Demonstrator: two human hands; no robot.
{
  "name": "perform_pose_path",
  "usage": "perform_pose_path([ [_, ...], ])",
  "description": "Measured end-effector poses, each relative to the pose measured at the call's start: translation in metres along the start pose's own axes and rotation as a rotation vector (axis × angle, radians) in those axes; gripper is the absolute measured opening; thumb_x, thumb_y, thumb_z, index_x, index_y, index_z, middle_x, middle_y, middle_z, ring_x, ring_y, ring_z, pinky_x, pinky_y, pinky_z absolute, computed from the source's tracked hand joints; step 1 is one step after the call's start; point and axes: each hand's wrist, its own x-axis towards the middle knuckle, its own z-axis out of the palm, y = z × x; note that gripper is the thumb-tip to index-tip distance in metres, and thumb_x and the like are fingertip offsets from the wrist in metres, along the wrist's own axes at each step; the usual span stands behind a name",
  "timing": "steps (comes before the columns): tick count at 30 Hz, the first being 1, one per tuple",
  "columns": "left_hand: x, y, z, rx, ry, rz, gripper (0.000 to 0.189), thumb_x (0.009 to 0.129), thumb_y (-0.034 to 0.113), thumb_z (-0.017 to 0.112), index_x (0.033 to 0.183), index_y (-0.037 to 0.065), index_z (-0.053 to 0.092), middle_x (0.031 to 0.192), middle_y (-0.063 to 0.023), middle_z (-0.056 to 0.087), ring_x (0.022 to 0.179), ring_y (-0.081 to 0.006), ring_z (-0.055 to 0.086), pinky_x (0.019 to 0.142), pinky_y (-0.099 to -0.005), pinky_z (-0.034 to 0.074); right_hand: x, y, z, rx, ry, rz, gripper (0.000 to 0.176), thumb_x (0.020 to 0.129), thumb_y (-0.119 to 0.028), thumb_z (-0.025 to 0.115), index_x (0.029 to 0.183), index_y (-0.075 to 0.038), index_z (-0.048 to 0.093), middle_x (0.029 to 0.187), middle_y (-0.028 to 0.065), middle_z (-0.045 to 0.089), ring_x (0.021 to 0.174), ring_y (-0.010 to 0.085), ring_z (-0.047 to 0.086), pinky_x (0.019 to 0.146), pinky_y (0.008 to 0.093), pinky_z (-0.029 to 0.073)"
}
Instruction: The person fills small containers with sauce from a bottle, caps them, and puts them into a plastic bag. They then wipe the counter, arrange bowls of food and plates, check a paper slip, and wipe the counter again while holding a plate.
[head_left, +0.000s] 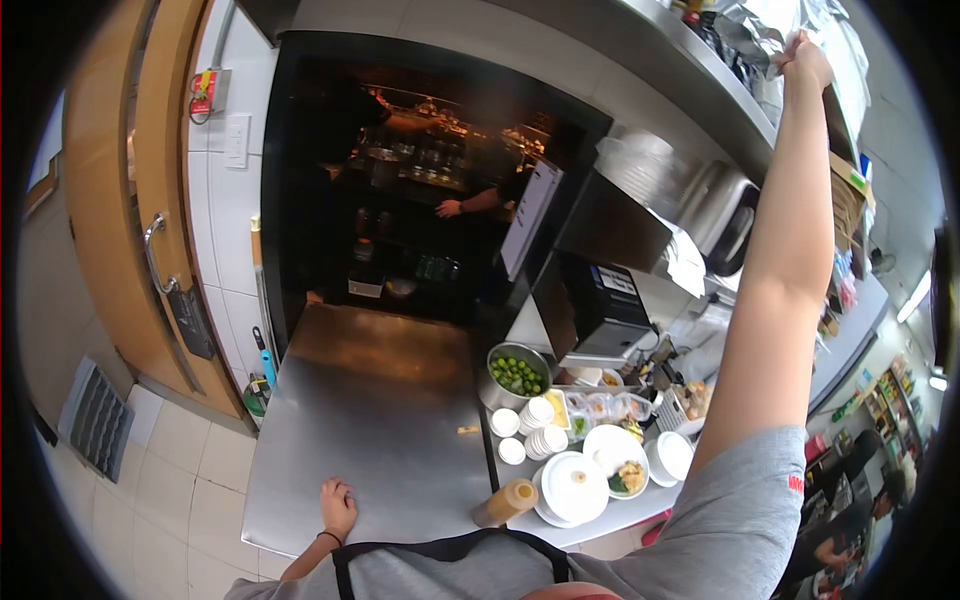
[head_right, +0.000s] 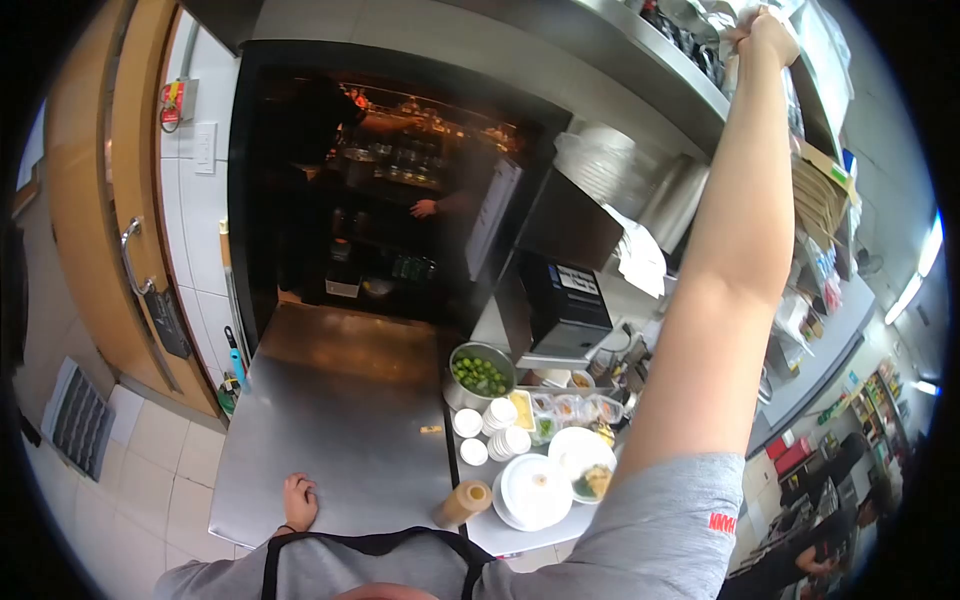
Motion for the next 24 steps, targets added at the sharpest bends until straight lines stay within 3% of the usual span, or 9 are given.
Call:
perform_pose_path([
  [2,-0.002,-0.003,0.003,-0.009,0.005,0.009,0.018,0.059,-0.002,0.051,0.075,0.005,0.055,0.099,-0.0142,0.051,0.095,-0.0330,0.046,0.083,-0.0406,0.038,0.023,-0.003,-0.039,-0.146,-0.041,-0.032,0.012,0.078,-0.003,0.060,0.081,0.007,0.053,0.071,0.0094,0.058,0.065,0.0180,0.060,0.052,0.0346,0.052],
  [4,-0.002,0.000,0.001,-0.073,0.012,-0.006,0.018,0.058,-0.002,0.050,0.075,0.005,0.055,0.098,-0.0144,0.052,0.095,-0.0335,0.045,0.083,-0.0409,0.038,-0.027,-0.024,-0.081,0.103,-0.251,-0.068,0.015,0.080,-0.001,0.059,0.089,0.010,0.055,0.085,0.0119,0.060,0.076,0.0186,0.060,0.063,0.0289,0.050],
  [7,-0.003,-0.019,0.008,-0.100,0.014,-0.032,0.015,0.064,0.001,0.053,0.078,0.005,0.055,0.092,-0.0110,0.054,0.089,-0.0270,0.049,0.079,-0.0353,0.040,-0.123,-0.062,-0.160,-0.106,-0.337,0.074,0.021,0.082,-0.006,0.057,0.096,0.009,0.056,0.094,0.0101,0.060,0.084,0.0150,0.058,0.075,0.0243,0.045],
  [8,0.001,-0.034,0.015,-0.371,0.003,-0.197,0.012,0.069,0.004,0.054,0.081,0.005,0.056,0.089,-0.0084,0.055,0.086,-0.0220,0.050,0.076,-0.0313,0.041,-0.159,-0.075,-0.186,-0.121,-0.415,0.054,0.013,0.081,-0.010,0.060,0.078,0.002,0.060,0.075,0.0030,0.059,0.064,0.0087,0.052,0.056,0.0218,0.040],
  [11,0.057,-0.039,-0.012,-0.744,-0.066,-0.869,0.021,0.082,0.020,0.059,0.093,0.003,0.058,0.090,-0.0027,0.055,0.081,-0.0104,0.050,0.070,-0.0221,0.041,-0.244,-0.105,-0.266,-0.384,-0.392,0.110,0.014,0.083,-0.011,0.057,0.085,0.003,0.060,0.074,-0.0004,0.057,0.064,0.0054,0.049,0.057,0.0202,0.039],
  [13,0.120,-0.047,-0.019,-0.723,0.045,-0.544,0.038,0.082,0.033,0.060,0.103,0.001,0.058,0.093,-0.0035,0.058,0.083,-0.0100,0.052,0.072,-0.0223,0.042,-0.298,-0.120,-0.310,-0.533,-0.368,0.125,0.013,0.085,-0.013,0.057,0.080,-0.002,0.060,0.065,-0.0066,0.049,0.056,0.0010,0.039,0.048,0.0164,0.028],
  [15,0.177,0.070,-0.067,-0.716,0.009,-0.215,0.029,0.086,0.024,0.056,0.102,0.000,0.058,0.097,-0.0036,0.059,0.090,-0.0122,0.053,0.080,-0.0236,0.041,-0.337,-0.123,-0.359,-0.626,-0.341,0.184,0.031,0.086,-0.015,0.056,0.059,-0.008,0.042,0.056,-0.0093,0.034,0.050,0.0006,0.026,0.042,0.0196,0.018],
  [20,0.199,0.370,-0.125,-0.549,-0.106,0.717,0.028,0.080,0.006,0.056,0.107,0.001,0.057,0.108,-0.0086,0.057,0.099,-0.0164,0.053,0.086,-0.0260,0.039,-0.435,-0.140,-0.426,-0.739,-0.303,0.236,0.027,0.087,-0.015,0.054,0.064,-0.002,0.048,0.056,-0.0077,0.037,0.052,0.0017,0.030,0.044,0.0182,0.021],
  [24,0.164,0.504,-0.088,-0.415,-0.185,1.237,0.040,0.074,0.016,0.065,0.110,0.003,0.056,0.110,-0.0113,0.057,0.100,-0.0235,0.053,0.086,-0.0309,0.040,-0.485,-0.135,-0.475,-0.832,-0.329,0.300,0.022,0.085,-0.010,0.056,0.067,0.002,0.051,0.055,-0.0055,0.039,0.054,0.0021,0.032,0.044,0.0199,0.026],
])
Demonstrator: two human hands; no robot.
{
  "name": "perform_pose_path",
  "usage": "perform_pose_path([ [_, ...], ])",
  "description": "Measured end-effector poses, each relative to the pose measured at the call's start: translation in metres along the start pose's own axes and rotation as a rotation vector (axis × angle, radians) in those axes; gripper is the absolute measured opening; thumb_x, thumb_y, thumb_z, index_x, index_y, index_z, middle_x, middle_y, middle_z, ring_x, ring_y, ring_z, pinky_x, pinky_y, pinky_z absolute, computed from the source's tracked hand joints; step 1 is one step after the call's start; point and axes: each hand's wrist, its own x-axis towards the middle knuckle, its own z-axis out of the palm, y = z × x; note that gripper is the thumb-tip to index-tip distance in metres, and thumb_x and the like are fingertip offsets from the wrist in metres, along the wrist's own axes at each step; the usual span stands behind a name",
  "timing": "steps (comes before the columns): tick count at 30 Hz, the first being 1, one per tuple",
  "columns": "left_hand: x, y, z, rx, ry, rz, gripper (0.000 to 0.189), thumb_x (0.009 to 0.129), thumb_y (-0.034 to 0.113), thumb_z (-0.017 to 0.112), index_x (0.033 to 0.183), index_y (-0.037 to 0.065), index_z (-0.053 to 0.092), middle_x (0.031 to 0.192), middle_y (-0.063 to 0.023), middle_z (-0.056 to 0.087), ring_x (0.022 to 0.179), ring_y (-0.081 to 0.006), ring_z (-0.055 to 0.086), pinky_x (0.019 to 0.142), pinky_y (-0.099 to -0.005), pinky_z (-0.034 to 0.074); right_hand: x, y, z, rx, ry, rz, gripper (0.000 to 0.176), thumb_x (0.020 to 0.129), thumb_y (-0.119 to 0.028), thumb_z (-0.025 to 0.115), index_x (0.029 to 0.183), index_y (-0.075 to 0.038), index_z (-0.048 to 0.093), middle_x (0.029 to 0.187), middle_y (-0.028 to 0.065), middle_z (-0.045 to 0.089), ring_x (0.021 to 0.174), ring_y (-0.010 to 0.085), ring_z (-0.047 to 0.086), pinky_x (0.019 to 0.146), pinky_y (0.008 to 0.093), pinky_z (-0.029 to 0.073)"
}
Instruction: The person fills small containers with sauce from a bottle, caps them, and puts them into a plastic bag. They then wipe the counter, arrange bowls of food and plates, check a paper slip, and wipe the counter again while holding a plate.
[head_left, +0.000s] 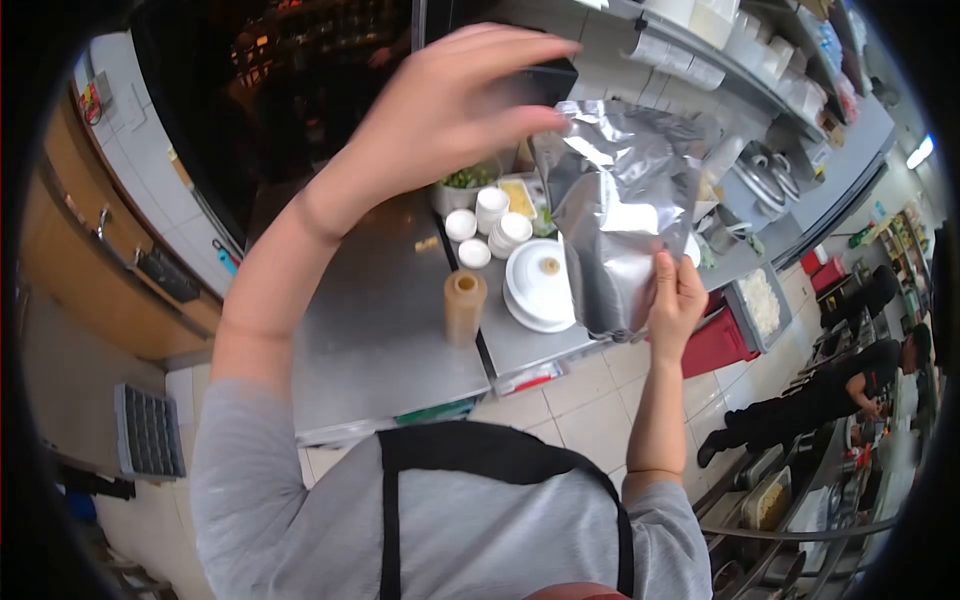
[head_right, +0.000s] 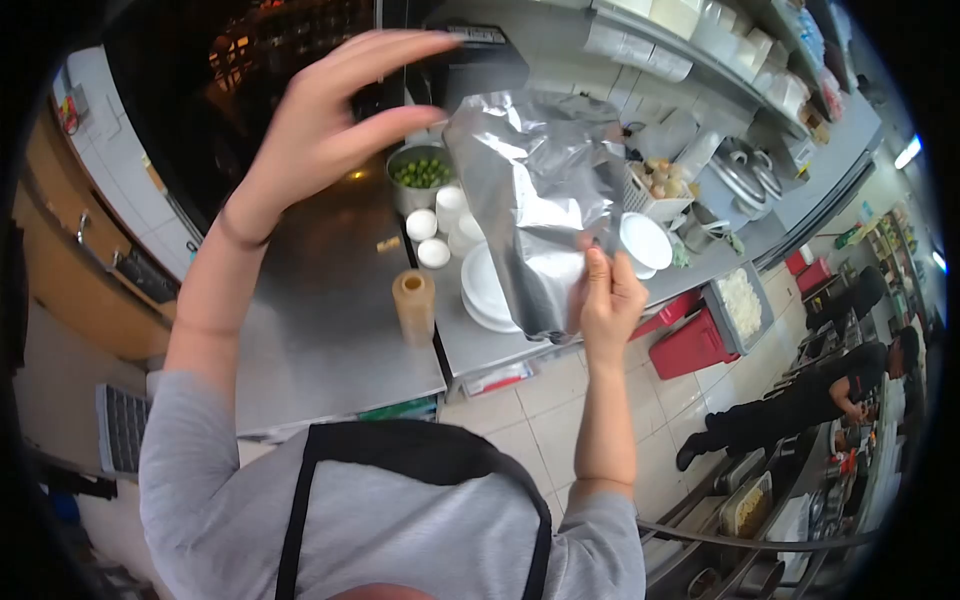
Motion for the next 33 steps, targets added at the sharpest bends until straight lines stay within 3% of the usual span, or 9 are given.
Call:
perform_pose_path([
  [5,0.044,0.001,0.118,-0.281,-0.520,-0.070,0.038,0.077,0.034,0.062,0.090,-0.001,0.061,0.083,-0.0110,0.064,0.076,-0.0208,0.060,0.070,-0.0290,0.045,-0.033,0.039,-0.012,-0.105,-0.088,0.011,0.019,0.084,-0.007,0.056,0.068,0.003,0.050,0.051,0.0020,0.041,0.051,0.0050,0.033,0.043,0.0217,0.028],
  [11,0.051,0.015,0.155,-0.322,-0.696,-0.249,0.040,0.080,0.034,0.059,0.064,-0.002,0.054,0.052,-0.0107,0.050,0.052,-0.0180,0.052,0.052,-0.0335,0.040,-0.046,0.083,-0.029,-0.033,-0.086,-0.083,0.023,0.086,-0.008,0.053,0.066,0.002,0.047,0.053,-0.0029,0.042,0.050,0.0038,0.029,0.043,0.0198,0.023],
  [12,0.053,0.022,0.157,-0.283,-0.693,-0.237,0.042,0.079,0.034,0.060,0.061,-0.003,0.052,0.050,-0.0102,0.045,0.048,-0.0178,0.044,0.050,-0.0355,0.036,-0.051,0.096,-0.040,-0.015,-0.214,0.061,0.019,0.088,-0.014,0.052,0.083,0.003,0.055,0.070,0.0020,0.055,0.060,0.0053,0.044,0.053,0.0189,0.035],
  [15,0.054,0.038,0.162,-0.254,-0.620,-0.173,0.042,0.079,0.033,0.060,0.060,-0.003,0.048,0.049,-0.0096,0.043,0.047,-0.0177,0.042,0.049,-0.0360,0.034,-0.056,0.144,-0.037,0.646,-0.232,0.312,0.041,0.089,-0.038,0.046,0.103,-0.001,0.056,0.084,0.0071,0.059,0.068,0.0122,0.053,0.057,0.0250,0.044],
  [16,0.058,0.044,0.157,-0.240,-0.636,-0.221,0.041,0.078,0.032,0.060,0.059,-0.003,0.048,0.049,-0.0095,0.042,0.047,-0.0186,0.043,0.049,-0.0355,0.035,-0.060,0.172,-0.038,0.782,-0.333,0.464,0.067,0.083,-0.059,0.037,0.125,-0.007,0.041,0.116,0.0105,0.049,0.103,0.0208,0.049,0.083,0.0362,0.043],
  [17,0.062,0.043,0.153,-0.239,-0.638,-0.235,0.041,0.078,0.032,0.060,0.059,-0.003,0.048,0.049,-0.0095,0.042,0.047,-0.0186,0.043,0.049,-0.0355,0.035,-0.062,0.165,-0.031,0.785,-0.342,0.473,0.067,0.083,-0.059,0.037,0.125,-0.007,0.041,0.116,0.0105,0.049,0.103,0.0208,0.049,0.083,0.0362,0.043],
  [19,0.069,0.028,0.153,-0.099,-0.629,-0.263,0.039,0.073,0.036,0.063,0.082,-0.002,0.062,0.075,-0.0168,0.062,0.075,-0.0316,0.060,0.066,-0.0392,0.045,-0.075,0.140,-0.011,1.199,-0.065,0.989,0.072,0.082,-0.064,0.032,0.135,-0.016,0.026,0.132,0.0113,0.034,0.122,0.0263,0.032,0.099,0.0454,0.029],
  [20,0.069,0.005,0.168,-0.065,-0.580,-0.291,0.040,0.073,0.037,0.063,0.085,-0.001,0.062,0.078,-0.0166,0.062,0.076,-0.0306,0.060,0.067,-0.0385,0.046,-0.086,0.146,-0.004,1.374,-0.154,0.945,0.078,0.076,-0.070,0.034,0.134,-0.019,0.025,0.136,0.0097,0.029,0.125,0.0274,0.027,0.100,0.0528,0.026],
  [33,-0.069,-0.045,0.151,-0.815,-0.443,-0.920,0.031,0.071,0.022,0.071,0.089,-0.002,0.063,0.077,-0.0085,0.062,0.066,-0.0142,0.057,0.059,-0.0266,0.045,-0.105,0.127,0.012,0.924,0.160,0.914,0.076,0.079,-0.066,0.039,0.130,-0.010,0.029,0.127,0.0083,0.038,0.116,0.0240,0.039,0.097,0.0397,0.033],
])
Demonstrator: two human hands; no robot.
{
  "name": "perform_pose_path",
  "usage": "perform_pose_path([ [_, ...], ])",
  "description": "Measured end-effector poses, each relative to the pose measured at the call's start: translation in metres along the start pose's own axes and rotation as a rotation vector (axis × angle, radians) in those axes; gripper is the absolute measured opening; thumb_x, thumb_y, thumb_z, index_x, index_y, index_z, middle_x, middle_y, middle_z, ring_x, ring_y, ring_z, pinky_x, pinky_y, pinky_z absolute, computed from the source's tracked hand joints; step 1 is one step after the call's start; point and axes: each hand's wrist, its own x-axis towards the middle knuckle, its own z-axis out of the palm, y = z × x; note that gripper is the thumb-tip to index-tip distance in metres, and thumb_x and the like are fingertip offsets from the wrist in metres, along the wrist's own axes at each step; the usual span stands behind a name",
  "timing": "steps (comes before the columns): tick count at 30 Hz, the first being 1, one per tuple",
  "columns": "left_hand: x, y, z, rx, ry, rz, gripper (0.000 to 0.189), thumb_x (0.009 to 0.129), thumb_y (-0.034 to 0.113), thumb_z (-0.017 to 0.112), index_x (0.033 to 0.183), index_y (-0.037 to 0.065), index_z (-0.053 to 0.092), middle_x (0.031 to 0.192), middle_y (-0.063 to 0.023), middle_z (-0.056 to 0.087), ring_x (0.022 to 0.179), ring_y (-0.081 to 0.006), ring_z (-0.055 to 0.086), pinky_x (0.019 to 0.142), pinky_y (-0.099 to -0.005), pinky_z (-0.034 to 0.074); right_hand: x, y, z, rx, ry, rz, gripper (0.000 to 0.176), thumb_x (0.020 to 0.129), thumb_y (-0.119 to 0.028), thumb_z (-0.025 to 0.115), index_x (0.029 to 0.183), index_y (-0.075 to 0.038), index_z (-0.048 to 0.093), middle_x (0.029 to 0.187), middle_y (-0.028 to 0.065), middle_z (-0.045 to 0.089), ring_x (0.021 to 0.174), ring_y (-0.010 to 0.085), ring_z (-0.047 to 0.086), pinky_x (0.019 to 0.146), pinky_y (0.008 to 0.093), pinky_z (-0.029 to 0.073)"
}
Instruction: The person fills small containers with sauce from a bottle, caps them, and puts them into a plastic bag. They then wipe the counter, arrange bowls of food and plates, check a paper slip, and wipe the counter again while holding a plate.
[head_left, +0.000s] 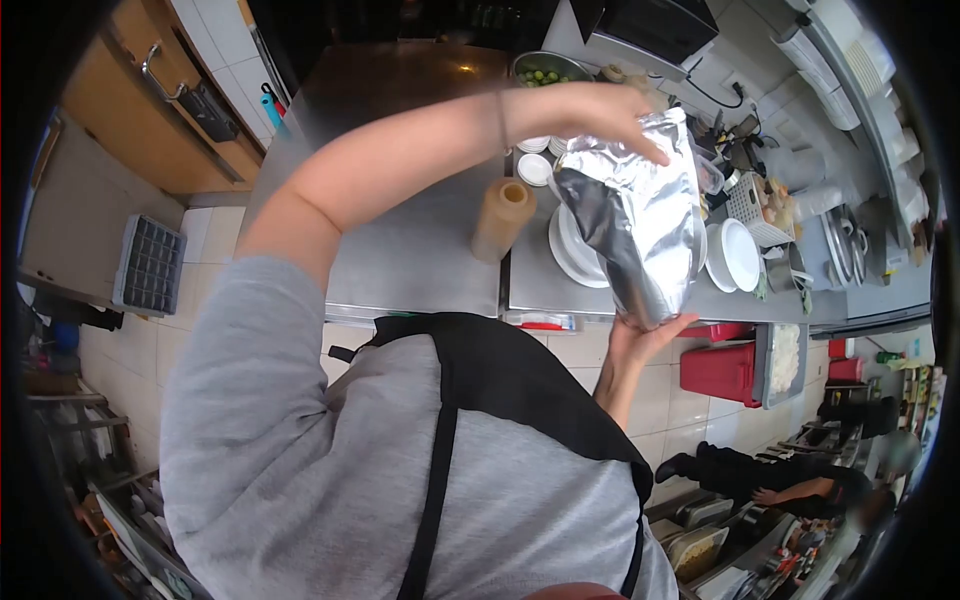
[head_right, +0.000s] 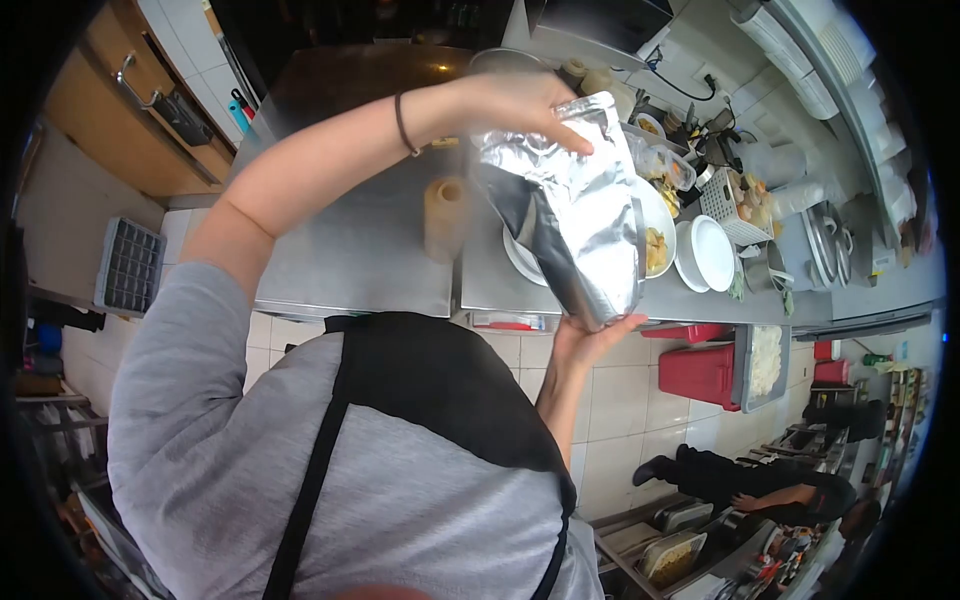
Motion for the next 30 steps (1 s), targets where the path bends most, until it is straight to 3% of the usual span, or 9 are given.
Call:
perform_pose_path([
  [3,-0.003,-0.036,-0.009,-0.152,0.003,-0.151,0.032,0.071,0.015,0.071,0.094,-0.005,0.061,0.086,-0.0106,0.064,0.074,-0.0143,0.060,0.065,-0.0249,0.047,-0.009,-0.005,0.005,-0.079,-0.028,-0.044,0.078,0.079,-0.065,0.039,0.131,-0.008,0.026,0.128,0.0100,0.035,0.118,0.0247,0.037,0.097,0.0397,0.032],
  [8,-0.011,-0.064,-0.018,-0.402,-0.015,-0.095,0.036,0.071,0.016,0.072,0.099,-0.003,0.059,0.089,-0.0080,0.062,0.079,-0.0125,0.058,0.069,-0.0238,0.046,-0.006,-0.004,-0.002,-0.293,-0.076,-0.293,0.075,0.083,-0.062,0.032,0.132,-0.006,0.022,0.130,0.0128,0.031,0.121,0.0249,0.031,0.100,0.0405,0.026],
  [9,-0.016,-0.068,-0.019,-0.449,-0.054,-0.075,0.038,0.072,0.020,0.072,0.100,-0.001,0.058,0.090,-0.0046,0.061,0.081,-0.0107,0.056,0.070,-0.0233,0.044,-0.006,-0.005,0.003,-0.233,-0.032,-0.360,0.062,0.088,-0.054,0.033,0.125,-0.004,0.032,0.121,0.0098,0.041,0.113,0.0218,0.039,0.099,0.0363,0.027],
  [12,-0.026,-0.075,-0.021,-0.421,0.005,-0.061,0.038,0.072,0.020,0.072,0.101,0.000,0.058,0.092,-0.0052,0.061,0.083,-0.0107,0.055,0.071,-0.0238,0.044,-0.006,-0.013,0.013,-0.376,0.061,-0.461,0.058,0.090,-0.051,0.032,0.123,-0.004,0.035,0.118,0.0093,0.043,0.111,0.0213,0.040,0.098,0.0361,0.028],
  [23,-0.045,-0.089,-0.019,-0.619,0.159,-0.039,0.030,0.069,0.019,0.074,0.085,-0.004,0.062,0.074,-0.0054,0.058,0.065,-0.0094,0.053,0.058,-0.0226,0.043,-0.010,-0.046,0.050,-0.660,-0.047,-0.592,0.060,0.088,-0.047,0.040,0.129,-0.004,0.030,0.128,0.0120,0.035,0.119,0.0244,0.034,0.099,0.0400,0.027],
  [25,-0.047,-0.092,-0.023,-0.684,0.090,-0.106,0.040,0.069,0.009,0.073,0.104,-0.001,0.055,0.090,-0.0068,0.061,0.080,-0.0126,0.058,0.068,-0.0247,0.048,-0.010,-0.048,0.058,-0.672,-0.064,-0.599,0.060,0.088,-0.047,0.041,0.129,-0.003,0.031,0.127,0.0128,0.035,0.119,0.0247,0.035,0.099,0.0400,0.028],
  [26,-0.048,-0.093,-0.022,-0.688,0.088,-0.107,0.040,0.069,0.009,0.073,0.104,-0.001,0.055,0.090,-0.0068,0.061,0.080,-0.0126,0.058,0.068,-0.0247,0.048,-0.010,-0.048,0.063,-0.699,-0.059,-0.633,0.061,0.088,-0.048,0.041,0.127,-0.001,0.032,0.123,0.0135,0.038,0.115,0.0237,0.038,0.096,0.0381,0.030],
  [28,-0.050,-0.096,-0.020,-0.708,0.158,-0.030,0.028,0.068,0.016,0.075,0.081,-0.005,0.061,0.071,-0.0079,0.058,0.058,-0.0118,0.055,0.050,-0.0248,0.045,-0.008,-0.049,0.067,-0.730,-0.054,-0.666,0.061,0.088,-0.049,0.040,0.124,0.001,0.034,0.118,0.0142,0.041,0.111,0.0228,0.041,0.094,0.0363,0.032],
  [30,-0.048,-0.103,-0.018,-0.737,0.174,-0.006,0.028,0.068,0.015,0.075,0.082,-0.005,0.060,0.071,-0.0079,0.058,0.056,-0.0125,0.055,0.049,-0.0255,0.045,-0.006,-0.052,0.068,-0.750,-0.106,-0.682,0.061,0.088,-0.047,0.041,0.125,0.001,0.034,0.117,0.0144,0.042,0.110,0.0223,0.042,0.093,0.0359,0.033],
])
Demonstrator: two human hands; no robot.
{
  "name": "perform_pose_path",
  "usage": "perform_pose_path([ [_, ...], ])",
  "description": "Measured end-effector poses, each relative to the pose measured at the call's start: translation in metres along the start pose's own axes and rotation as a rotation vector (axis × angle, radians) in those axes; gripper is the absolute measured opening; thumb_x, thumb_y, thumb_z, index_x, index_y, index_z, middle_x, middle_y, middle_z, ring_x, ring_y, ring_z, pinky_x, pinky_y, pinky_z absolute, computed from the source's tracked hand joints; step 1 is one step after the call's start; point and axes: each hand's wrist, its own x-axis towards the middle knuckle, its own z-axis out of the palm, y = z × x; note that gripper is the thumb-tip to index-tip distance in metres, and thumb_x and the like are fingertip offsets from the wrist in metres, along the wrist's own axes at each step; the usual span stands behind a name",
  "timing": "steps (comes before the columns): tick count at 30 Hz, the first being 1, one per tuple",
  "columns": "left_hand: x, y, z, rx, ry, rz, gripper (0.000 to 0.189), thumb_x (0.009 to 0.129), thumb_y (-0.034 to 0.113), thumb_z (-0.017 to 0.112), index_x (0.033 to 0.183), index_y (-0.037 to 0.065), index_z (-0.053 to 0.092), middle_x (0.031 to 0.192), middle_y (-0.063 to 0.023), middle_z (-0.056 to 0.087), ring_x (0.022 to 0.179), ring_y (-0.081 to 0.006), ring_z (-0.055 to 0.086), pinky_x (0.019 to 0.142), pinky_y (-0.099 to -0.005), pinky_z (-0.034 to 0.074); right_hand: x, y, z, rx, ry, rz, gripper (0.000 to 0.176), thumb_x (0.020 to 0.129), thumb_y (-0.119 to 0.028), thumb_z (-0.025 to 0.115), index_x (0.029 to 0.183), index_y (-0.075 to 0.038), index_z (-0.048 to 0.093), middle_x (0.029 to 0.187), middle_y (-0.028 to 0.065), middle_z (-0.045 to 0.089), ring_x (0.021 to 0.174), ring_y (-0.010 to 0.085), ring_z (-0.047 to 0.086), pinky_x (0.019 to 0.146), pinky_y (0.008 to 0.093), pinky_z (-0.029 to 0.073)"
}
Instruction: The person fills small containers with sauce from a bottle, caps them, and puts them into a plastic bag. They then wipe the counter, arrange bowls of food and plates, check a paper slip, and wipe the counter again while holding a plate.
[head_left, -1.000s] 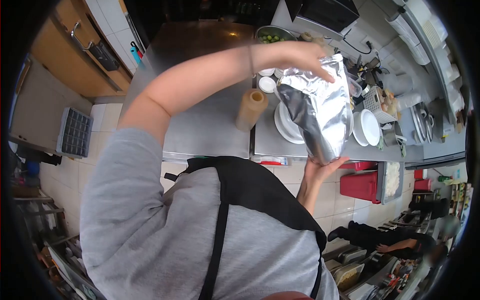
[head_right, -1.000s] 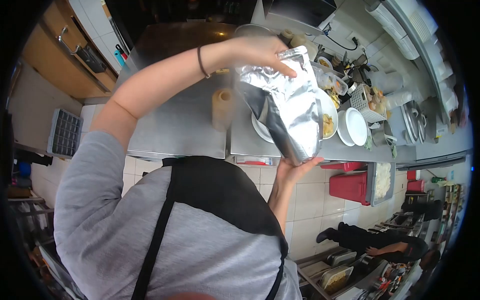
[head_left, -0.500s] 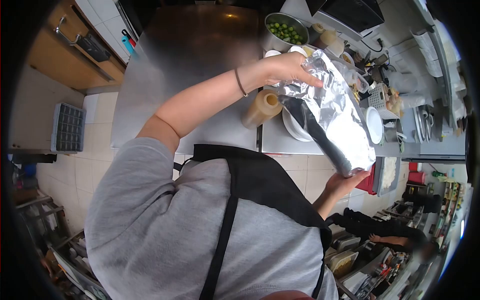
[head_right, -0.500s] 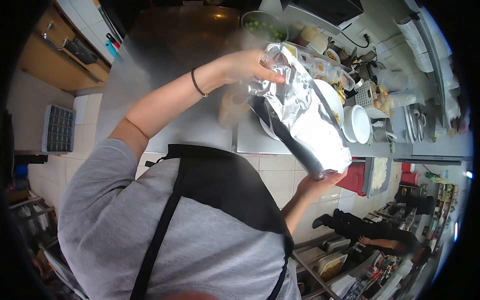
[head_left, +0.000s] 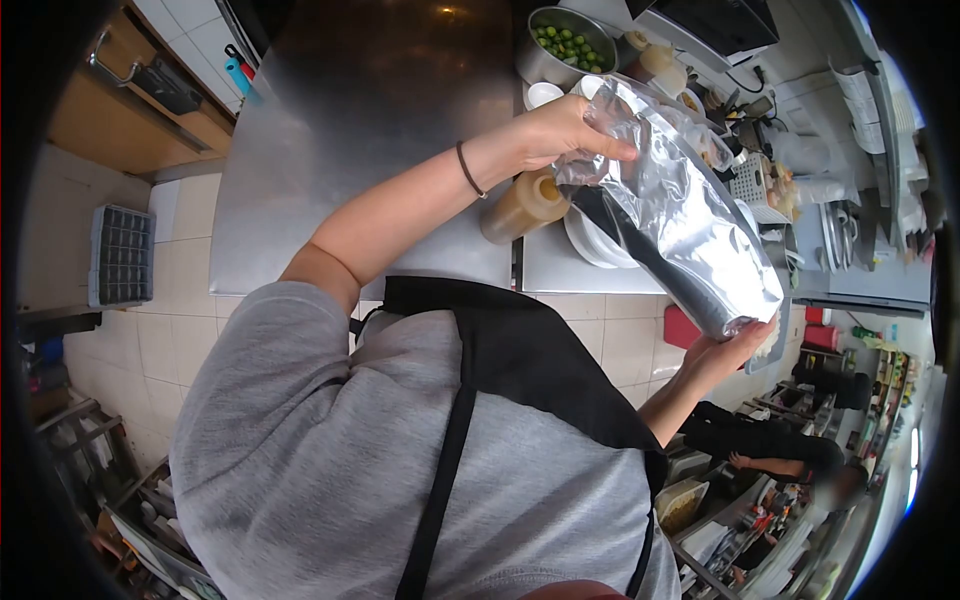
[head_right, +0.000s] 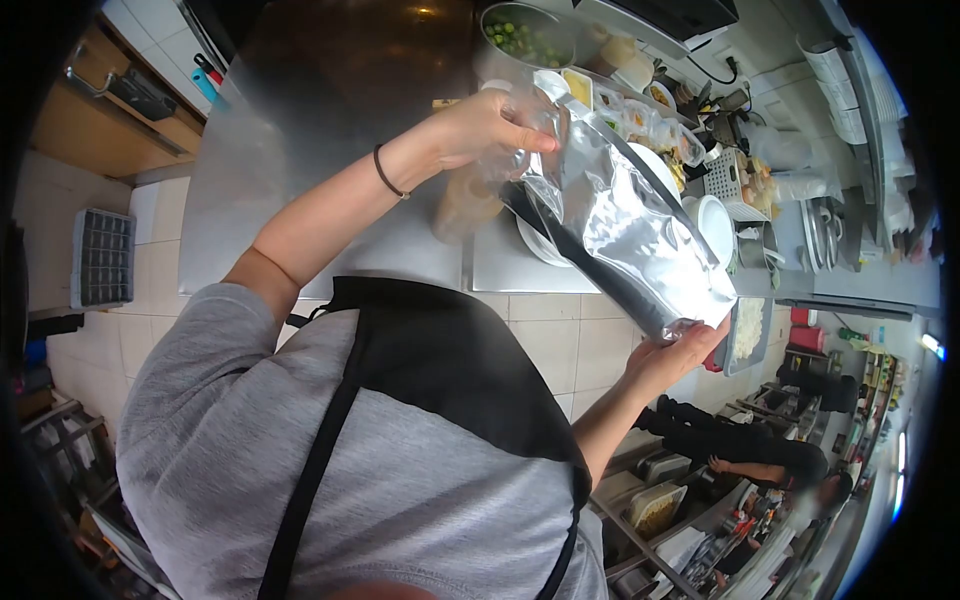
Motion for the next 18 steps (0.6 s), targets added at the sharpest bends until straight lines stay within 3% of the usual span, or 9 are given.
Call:
perform_pose_path([
  [8,-0.001,-0.006,-0.004,-0.129,-0.012,0.026,0.030,0.070,0.012,0.073,0.089,-0.004,0.057,0.069,-0.0061,0.056,0.054,-0.0130,0.052,0.045,-0.0272,0.043,0.010,-0.010,0.001,-0.053,0.034,0.047,0.050,0.092,-0.037,0.039,0.124,0.002,0.034,0.117,0.0139,0.043,0.108,0.0210,0.042,0.093,0.0344,0.032],
  [10,0.000,-0.008,-0.007,-0.145,-0.009,-0.027,0.033,0.070,0.008,0.073,0.098,0.000,0.058,0.086,-0.0062,0.061,0.073,-0.0111,0.057,0.060,-0.0245,0.048,0.011,-0.013,0.003,-0.064,0.047,0.058,0.048,0.093,-0.034,0.039,0.124,0.002,0.034,0.117,0.0138,0.043,0.108,0.0207,0.042,0.093,0.0342,0.032],
  [13,0.006,-0.015,-0.014,-0.125,-0.040,-0.016,0.036,0.069,0.008,0.073,0.100,-0.001,0.057,0.088,-0.0065,0.061,0.074,-0.0114,0.057,0.060,-0.0248,0.048,0.016,-0.021,0.009,-0.083,0.021,0.040,0.045,0.093,-0.031,0.038,0.123,0.002,0.035,0.117,0.0138,0.043,0.108,0.0200,0.042,0.093,0.0340,0.032],
  [16,0.001,-0.010,-0.007,-0.163,-0.017,0.025,0.030,0.070,0.012,0.073,0.093,0.001,0.058,0.074,-0.0030,0.056,0.066,-0.0096,0.052,0.056,-0.0229,0.044,0.020,-0.027,0.013,-0.051,0.049,0.067,0.043,0.093,-0.029,0.038,0.123,0.002,0.036,0.117,0.0139,0.043,0.109,0.0199,0.041,0.093,0.0340,0.032],
  [18,0.002,-0.011,-0.007,-0.167,0.005,0.037,0.031,0.070,0.012,0.073,0.094,0.001,0.058,0.075,-0.0033,0.057,0.067,-0.0102,0.053,0.056,-0.0231,0.044,0.024,-0.030,0.012,-0.100,0.002,0.039,0.043,0.093,-0.028,0.039,0.122,0.002,0.036,0.117,0.0138,0.043,0.109,0.0198,0.042,0.093,0.0339,0.032],
])
